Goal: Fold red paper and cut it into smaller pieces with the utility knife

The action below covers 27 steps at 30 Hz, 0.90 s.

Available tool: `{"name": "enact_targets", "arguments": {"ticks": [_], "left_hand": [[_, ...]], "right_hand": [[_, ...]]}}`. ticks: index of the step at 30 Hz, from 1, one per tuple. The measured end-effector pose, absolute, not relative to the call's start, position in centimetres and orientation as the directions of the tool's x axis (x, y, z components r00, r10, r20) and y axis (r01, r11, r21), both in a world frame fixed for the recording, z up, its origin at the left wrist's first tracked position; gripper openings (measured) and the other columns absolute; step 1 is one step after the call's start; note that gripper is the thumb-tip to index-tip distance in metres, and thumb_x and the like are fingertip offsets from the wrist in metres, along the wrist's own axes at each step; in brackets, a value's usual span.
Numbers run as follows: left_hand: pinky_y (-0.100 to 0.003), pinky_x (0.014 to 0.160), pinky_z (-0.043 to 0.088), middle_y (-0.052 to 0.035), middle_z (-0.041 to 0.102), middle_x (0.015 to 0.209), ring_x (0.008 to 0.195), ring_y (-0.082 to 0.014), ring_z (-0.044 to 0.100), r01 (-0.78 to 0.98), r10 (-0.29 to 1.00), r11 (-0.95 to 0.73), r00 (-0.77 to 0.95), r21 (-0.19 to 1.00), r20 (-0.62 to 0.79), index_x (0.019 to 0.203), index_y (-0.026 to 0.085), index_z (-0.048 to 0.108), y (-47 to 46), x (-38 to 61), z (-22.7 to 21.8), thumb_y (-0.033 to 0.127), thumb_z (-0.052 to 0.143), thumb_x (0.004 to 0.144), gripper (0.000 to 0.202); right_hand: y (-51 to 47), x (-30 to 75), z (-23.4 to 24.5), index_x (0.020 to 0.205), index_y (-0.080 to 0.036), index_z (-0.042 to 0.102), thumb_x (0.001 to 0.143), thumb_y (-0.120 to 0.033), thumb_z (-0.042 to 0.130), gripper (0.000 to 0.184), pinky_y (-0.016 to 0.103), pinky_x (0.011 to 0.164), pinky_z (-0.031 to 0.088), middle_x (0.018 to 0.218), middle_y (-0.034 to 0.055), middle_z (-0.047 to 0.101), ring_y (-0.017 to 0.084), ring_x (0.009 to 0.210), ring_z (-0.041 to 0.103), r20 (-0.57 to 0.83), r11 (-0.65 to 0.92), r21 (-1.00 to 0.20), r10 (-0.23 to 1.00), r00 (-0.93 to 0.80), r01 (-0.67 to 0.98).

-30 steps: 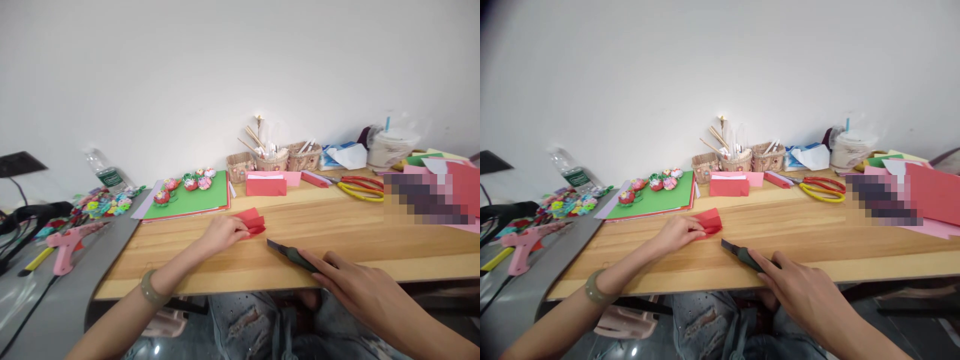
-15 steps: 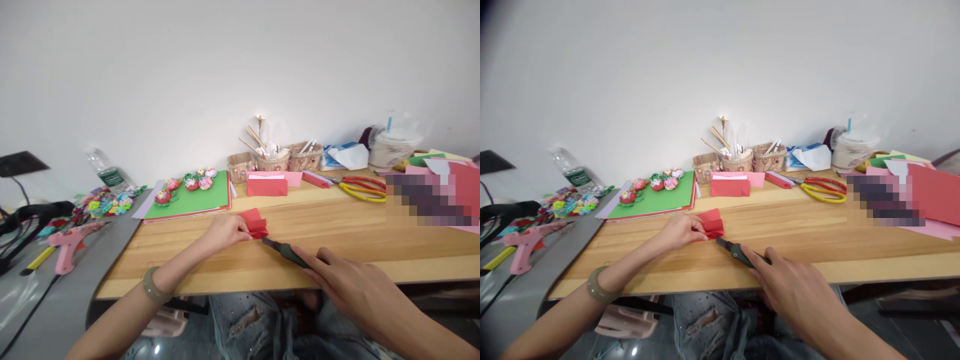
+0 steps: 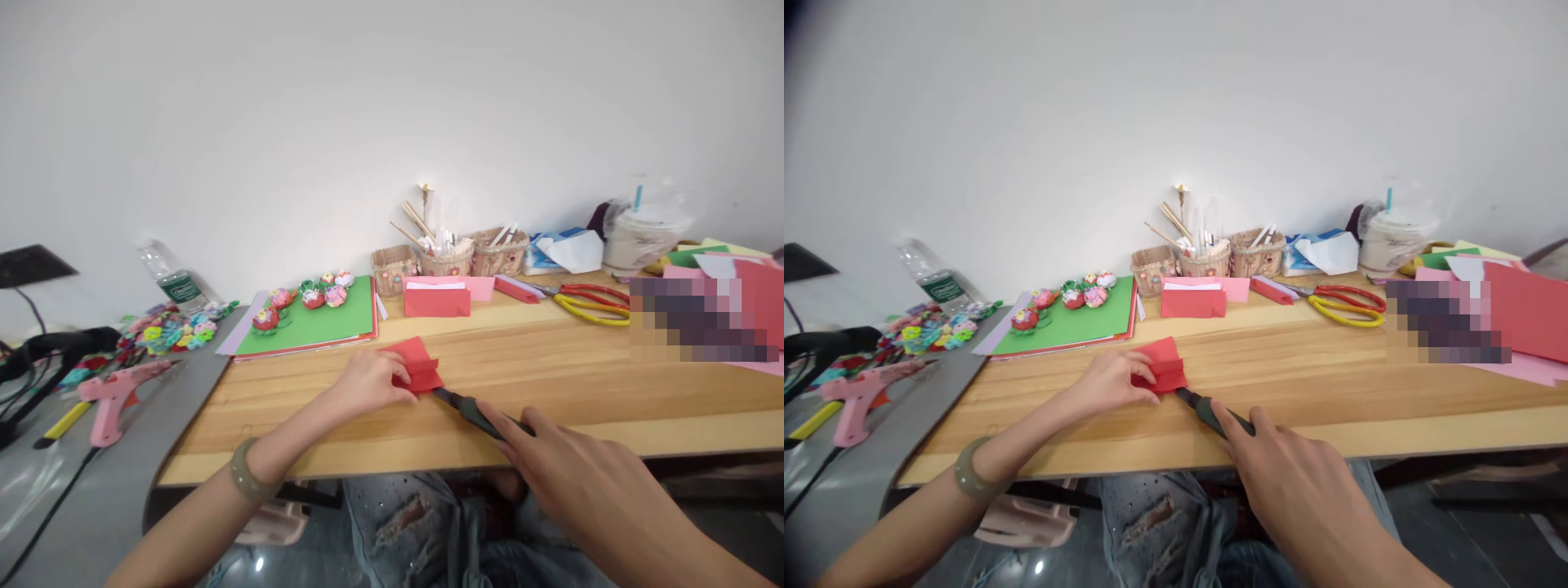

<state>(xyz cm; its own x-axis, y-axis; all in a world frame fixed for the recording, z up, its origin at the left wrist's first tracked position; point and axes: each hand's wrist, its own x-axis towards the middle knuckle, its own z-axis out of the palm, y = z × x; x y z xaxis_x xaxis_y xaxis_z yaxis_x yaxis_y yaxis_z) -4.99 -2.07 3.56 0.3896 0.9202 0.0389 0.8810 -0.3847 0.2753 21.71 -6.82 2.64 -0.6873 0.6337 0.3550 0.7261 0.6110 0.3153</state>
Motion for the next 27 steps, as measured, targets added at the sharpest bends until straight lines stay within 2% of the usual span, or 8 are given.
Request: {"name": "enact_targets", "arguments": {"ticks": [3, 8, 11, 15, 19, 22, 25, 27], "left_hand": [[-0.025, 0.069, 0.043, 0.0008, 0.071, 0.092, 0.081, -0.0175, 0.065, 0.866, 0.898, -0.435, 0.436, 0.247, 0.057, 0.087, 0.023, 0.074, -2.5, -5.4, 3.6, 0.051, 0.061, 0.082, 0.031], [-0.026, 0.072, 0.046, -0.0043, 0.07, 0.103, 0.09, -0.0196, 0.066, 0.846, 0.846, -0.533, 0.533, 0.031, 0.007, 0.098, 0.021, 0.071, -3.7, -5.8, 3.3, 0.028, 0.045, 0.095, 0.027], [-0.028, 0.069, 0.049, -0.0078, 0.069, 0.104, 0.086, -0.0221, 0.068, 0.845, 0.845, -0.533, 0.531, -0.034, -0.056, 0.099, 0.021, 0.071, -4.6, -5.8, 3.8, 0.031, 0.048, 0.093, 0.025], [-0.033, 0.084, 0.049, -0.0043, 0.07, 0.108, 0.109, -0.0262, 0.061, 0.784, 0.809, -0.571, 0.588, 0.243, 0.003, 0.101, 0.027, 0.071, -5.0, -5.8, 5.2, 0.048, 0.056, 0.087, 0.029], [-0.031, 0.09, 0.048, -0.0023, 0.07, 0.108, 0.108, -0.02, 0.062, 0.763, 0.916, -0.4, 0.351, 0.508, 0.194, 0.092, 0.022, 0.073, -4.0, -5.2, 5.2, 0.038, 0.037, 0.097, 0.039], [-0.038, 0.106, 0.037, -0.0117, 0.053, 0.133, 0.125, -0.0232, 0.048, 0.869, 0.949, -0.294, 0.216, 0.398, 0.228, 0.122, 0.012, 0.058, -3.1, -4.3, 3.5, 0.034, 0.036, 0.096, 0.041], [-0.044, 0.112, 0.023, -0.0191, 0.025, 0.149, 0.139, -0.0275, 0.022, 0.956, 0.978, -0.203, 0.19, 0.211, 0.08, 0.139, 0.003, 0.035, -2.7, -3.7, 1.5, 0.039, 0.041, 0.093, 0.059], [-0.046, 0.113, 0.02, -0.0191, 0.02, 0.151, 0.14, -0.0275, 0.016, 0.973, 0.983, -0.176, 0.181, 0.149, -0.018, 0.142, 0.003, 0.028, -2.6, -3.6, 0.6, 0.042, 0.037, 0.094, 0.063]], "right_hand": [[-6.7, 21.8, 2.3, 0.12, -0.018, 0.057, 0.062, -0.007, 0.063, 0.06, 0.025, 0.032, 0.031, 0.067, -0.0023, 0.058, 0.015, 0.038, 0.056, 0.36, 0.596, 0.322, 0.642, -0.677, 0.736], [-6.4, 22.0, 1.6, 0.118, -0.02, 0.06, 0.063, -0.006, 0.062, 0.057, 0.024, 0.03, 0.03, 0.065, -0.0029, 0.058, 0.015, 0.036, 0.055, 0.352, 0.591, 0.309, 0.656, -0.667, 0.745], [-6.3, 22.0, 1.5, 0.118, -0.02, 0.061, 0.065, -0.007, 0.062, 0.054, 0.024, 0.03, 0.031, 0.064, -0.0023, 0.058, 0.015, 0.038, 0.056, 0.335, 0.602, 0.307, 0.656, -0.676, 0.737], [-6.4, 22.1, 1.3, 0.121, -0.02, 0.059, 0.068, -0.011, 0.063, 0.053, 0.024, 0.03, 0.031, 0.067, -0.0012, 0.06, 0.015, 0.037, 0.056, 0.307, 0.609, 0.304, 0.665, -0.681, 0.732], [-6.3, 22.2, 1.1, 0.123, -0.02, 0.058, 0.068, -0.009, 0.062, 0.055, 0.023, 0.032, 0.033, 0.069, -0.0008, 0.061, 0.014, 0.041, 0.058, 0.291, 0.617, 0.298, 0.668, -0.685, 0.728], [-6.3, 22.2, 1.0, 0.122, -0.02, 0.059, 0.068, -0.008, 0.061, 0.055, 0.023, 0.032, 0.033, 0.068, -0.001, 0.061, 0.015, 0.04, 0.058, 0.3, 0.617, 0.303, 0.661, -0.688, 0.726], [-6.3, 22.1, 1.0, 0.12, -0.02, 0.06, 0.067, -0.008, 0.062, 0.055, 0.024, 0.031, 0.034, 0.068, -0.0012, 0.061, 0.015, 0.04, 0.058, 0.326, 0.613, 0.306, 0.652, -0.685, 0.729], [-6.3, 22.1, 0.9, 0.12, -0.021, 0.059, 0.065, -0.007, 0.063, 0.057, 0.023, 0.031, 0.034, 0.069, -0.0012, 0.061, 0.015, 0.041, 0.058, 0.33, 0.61, 0.308, 0.652, -0.683, 0.73]]}}
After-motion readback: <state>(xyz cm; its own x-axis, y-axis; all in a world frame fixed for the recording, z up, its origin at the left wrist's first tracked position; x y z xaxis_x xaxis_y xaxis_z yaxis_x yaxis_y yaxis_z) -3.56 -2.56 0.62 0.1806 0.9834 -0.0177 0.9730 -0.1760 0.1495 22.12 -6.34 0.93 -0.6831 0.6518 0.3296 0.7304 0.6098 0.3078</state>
